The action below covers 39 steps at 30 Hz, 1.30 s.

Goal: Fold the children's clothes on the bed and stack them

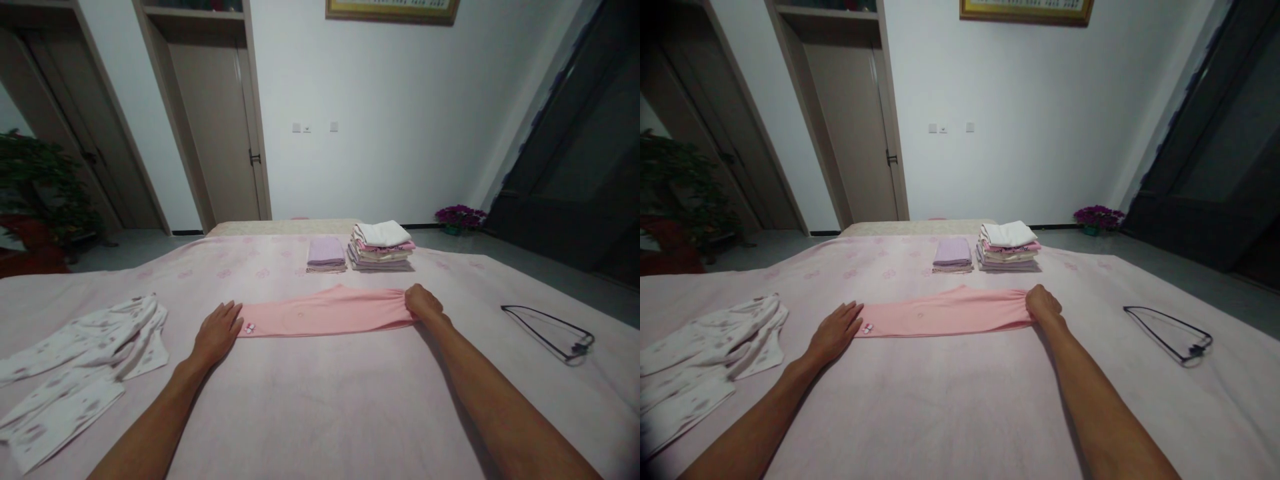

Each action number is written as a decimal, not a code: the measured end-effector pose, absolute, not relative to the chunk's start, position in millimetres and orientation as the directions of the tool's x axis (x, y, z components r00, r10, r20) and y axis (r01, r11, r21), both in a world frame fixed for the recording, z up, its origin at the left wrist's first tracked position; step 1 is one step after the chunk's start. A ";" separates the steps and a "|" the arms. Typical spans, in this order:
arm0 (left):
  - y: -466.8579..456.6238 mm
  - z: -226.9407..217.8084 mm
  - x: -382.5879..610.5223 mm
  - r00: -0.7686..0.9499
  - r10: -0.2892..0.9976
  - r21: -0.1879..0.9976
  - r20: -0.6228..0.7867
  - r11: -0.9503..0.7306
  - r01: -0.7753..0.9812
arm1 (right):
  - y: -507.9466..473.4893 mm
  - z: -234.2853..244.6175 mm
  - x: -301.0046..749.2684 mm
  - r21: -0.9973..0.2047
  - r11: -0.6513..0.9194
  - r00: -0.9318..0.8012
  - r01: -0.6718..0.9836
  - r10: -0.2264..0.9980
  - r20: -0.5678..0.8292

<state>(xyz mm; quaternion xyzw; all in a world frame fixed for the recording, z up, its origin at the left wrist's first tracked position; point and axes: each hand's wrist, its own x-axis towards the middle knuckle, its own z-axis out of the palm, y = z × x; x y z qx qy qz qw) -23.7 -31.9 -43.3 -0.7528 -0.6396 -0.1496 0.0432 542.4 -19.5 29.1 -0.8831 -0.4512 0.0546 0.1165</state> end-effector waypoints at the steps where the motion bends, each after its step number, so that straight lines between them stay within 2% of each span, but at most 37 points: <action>1: -32.2 -43.1 -23.5 0.133 0.950 0.142 0.283 -0.179 0.974 | -20.3 27.9 542.0 -0.252 -0.556 0.579 0.792 0.815 0.022; 3: -33.1 -40.8 -23.8 0.118 0.946 0.215 0.301 -0.188 0.959 | -22.9 25.8 539.4 -0.248 -0.533 0.560 0.809 0.827 0.047; 5: -34.6 -35.3 -25.6 0.049 0.935 0.347 0.351 -0.179 0.921 | -26.7 23.4 535.9 -0.229 -0.499 0.531 0.836 0.841 0.106; 8: -37.6 -22.3 -32.5 -0.169 0.903 0.495 0.395 -0.055 0.867 | -33.6 16.8 532.6 -0.131 -0.403 0.424 0.906 0.849 0.316; 10: -39.9 -13.6 -39.2 -0.280 0.892 0.475 0.354 0.086 0.876 | -37.3 10.6 533.7 -0.054 -0.325 0.321 0.944 0.867 0.381; 12: -42.0 -7.5 -46.2 -0.321 0.898 0.410 0.302 0.182 0.894 | -39.0 5.1 537.3 -0.032 -0.293 0.288 0.956 0.906 0.309; 15: -44.5 -3.3 -53.1 -0.309 0.913 0.346 0.267 0.208 0.915 | -39.1 2.4 541.7 -0.036 -0.317 0.318 0.948 0.927 0.199; 18: -45.2 -1.9 -53.2 -0.280 0.927 0.292 0.251 0.203 0.934 | -40.0 6.0 533.9 -0.009 -0.273 0.261 0.962 0.908 0.328; 21: -44.1 -0.8 -48.9 -0.248 0.941 0.230 0.231 0.195 0.953 | -43.8 10.0 507.9 -0.005 -0.135 0.121 0.991 0.866 0.486; 23: -43.1 -0.5 -45.9 -0.237 0.946 0.213 0.220 0.190 0.958 | -47.6 10.1 484.1 -0.038 -0.022 0.038 0.999 0.862 0.506; 28: -43.6 -0.7 -41.2 -0.234 0.943 0.302 0.235 0.158 0.940 | -57.0 -1.4 434.4 -0.062 0.198 -0.152 0.978 0.886 0.437; 33: -46.0 3.2 -37.6 -0.270 0.950 0.468 0.153 0.171 0.867 | -59.0 -16.4 421.2 -0.096 0.165 -0.114 0.982 0.912 0.395; 39: -40.0 11.0 -37.9 -0.325 0.945 0.462 0.027 0.277 0.843 | -57.9 -19.0 422.0 -0.078 0.167 -0.123 0.983 0.910 0.395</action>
